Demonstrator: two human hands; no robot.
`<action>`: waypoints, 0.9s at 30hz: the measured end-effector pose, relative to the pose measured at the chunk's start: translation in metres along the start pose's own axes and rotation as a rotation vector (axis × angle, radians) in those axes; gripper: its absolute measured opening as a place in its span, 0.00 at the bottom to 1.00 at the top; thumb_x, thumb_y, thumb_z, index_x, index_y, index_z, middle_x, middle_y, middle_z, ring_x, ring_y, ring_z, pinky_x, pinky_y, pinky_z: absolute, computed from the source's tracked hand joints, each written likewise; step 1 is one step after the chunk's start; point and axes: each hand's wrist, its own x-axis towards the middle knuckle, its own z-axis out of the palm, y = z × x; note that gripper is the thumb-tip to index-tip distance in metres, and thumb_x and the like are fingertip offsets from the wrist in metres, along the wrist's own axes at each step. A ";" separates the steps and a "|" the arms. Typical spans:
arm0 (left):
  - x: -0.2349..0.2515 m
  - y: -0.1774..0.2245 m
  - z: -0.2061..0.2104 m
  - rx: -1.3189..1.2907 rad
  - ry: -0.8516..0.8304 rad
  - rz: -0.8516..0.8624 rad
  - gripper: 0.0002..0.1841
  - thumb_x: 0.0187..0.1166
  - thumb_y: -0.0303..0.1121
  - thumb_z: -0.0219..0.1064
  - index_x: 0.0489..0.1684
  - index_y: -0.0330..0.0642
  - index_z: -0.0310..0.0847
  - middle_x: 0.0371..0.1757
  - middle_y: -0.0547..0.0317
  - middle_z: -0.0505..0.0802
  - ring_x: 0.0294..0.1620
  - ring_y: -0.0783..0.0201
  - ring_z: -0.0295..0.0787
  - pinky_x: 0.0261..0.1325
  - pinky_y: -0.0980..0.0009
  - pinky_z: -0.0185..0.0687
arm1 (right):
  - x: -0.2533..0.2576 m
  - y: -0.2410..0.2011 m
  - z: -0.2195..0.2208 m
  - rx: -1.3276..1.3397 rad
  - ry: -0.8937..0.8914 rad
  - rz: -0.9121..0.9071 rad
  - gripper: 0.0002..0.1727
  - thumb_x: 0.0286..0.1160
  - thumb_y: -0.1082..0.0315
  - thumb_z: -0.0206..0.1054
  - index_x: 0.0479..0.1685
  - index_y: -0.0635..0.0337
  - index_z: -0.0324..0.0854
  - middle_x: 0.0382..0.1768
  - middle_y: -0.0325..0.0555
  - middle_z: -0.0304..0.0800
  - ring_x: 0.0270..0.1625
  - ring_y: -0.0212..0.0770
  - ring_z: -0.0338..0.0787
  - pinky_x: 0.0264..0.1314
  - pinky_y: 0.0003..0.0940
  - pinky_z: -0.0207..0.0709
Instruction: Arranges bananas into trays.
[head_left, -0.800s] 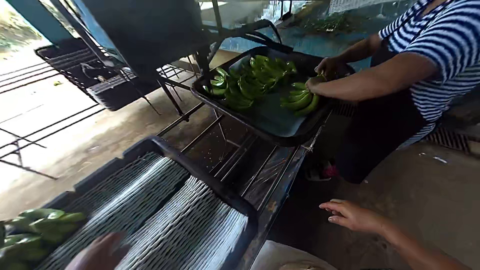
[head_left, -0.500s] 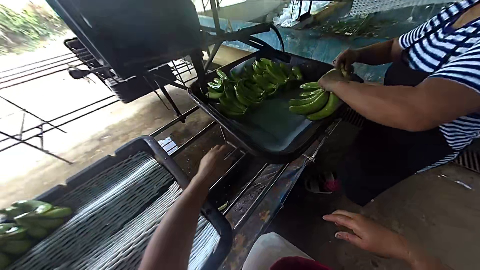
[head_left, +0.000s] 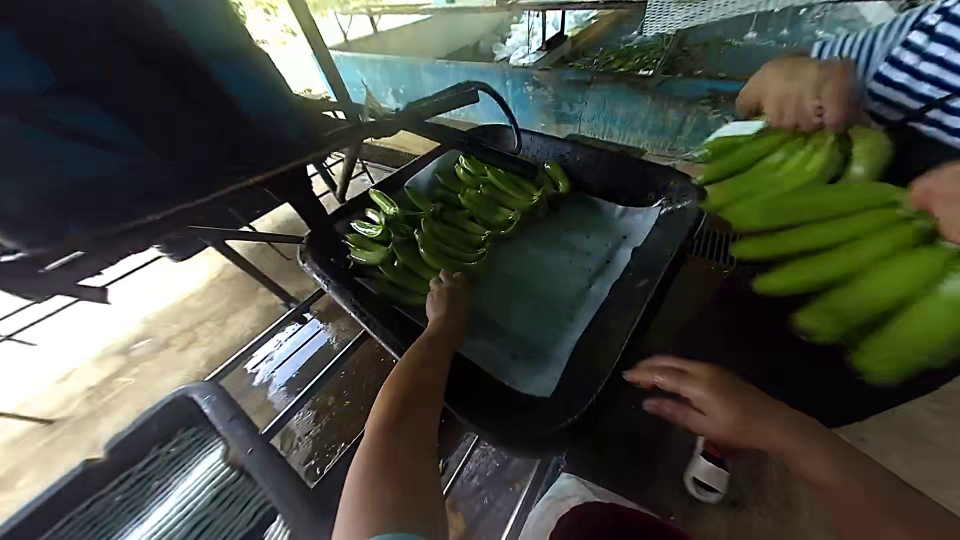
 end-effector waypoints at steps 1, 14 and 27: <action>0.002 0.000 0.000 0.016 -0.010 -0.002 0.24 0.82 0.22 0.63 0.79 0.35 0.72 0.78 0.27 0.74 0.77 0.26 0.73 0.65 0.36 0.82 | 0.030 0.003 -0.002 0.025 -0.056 0.021 0.18 0.81 0.68 0.65 0.64 0.70 0.86 0.59 0.64 0.90 0.57 0.59 0.92 0.63 0.53 0.85; 0.014 -0.022 0.023 -0.181 0.187 0.086 0.14 0.81 0.23 0.64 0.62 0.32 0.84 0.65 0.28 0.83 0.74 0.28 0.73 0.76 0.37 0.69 | 0.353 0.153 0.073 -0.273 -0.360 -0.026 0.39 0.74 0.75 0.72 0.89 0.54 0.66 0.88 0.67 0.59 0.86 0.71 0.65 0.82 0.64 0.66; -0.016 0.026 -0.049 -0.210 0.386 -0.512 0.20 0.91 0.34 0.54 0.67 0.24 0.77 0.65 0.27 0.85 0.66 0.35 0.84 0.71 0.39 0.77 | 0.393 0.231 0.112 0.029 -0.226 -0.568 0.15 0.72 0.72 0.73 0.57 0.64 0.91 0.69 0.73 0.81 0.71 0.77 0.79 0.65 0.70 0.74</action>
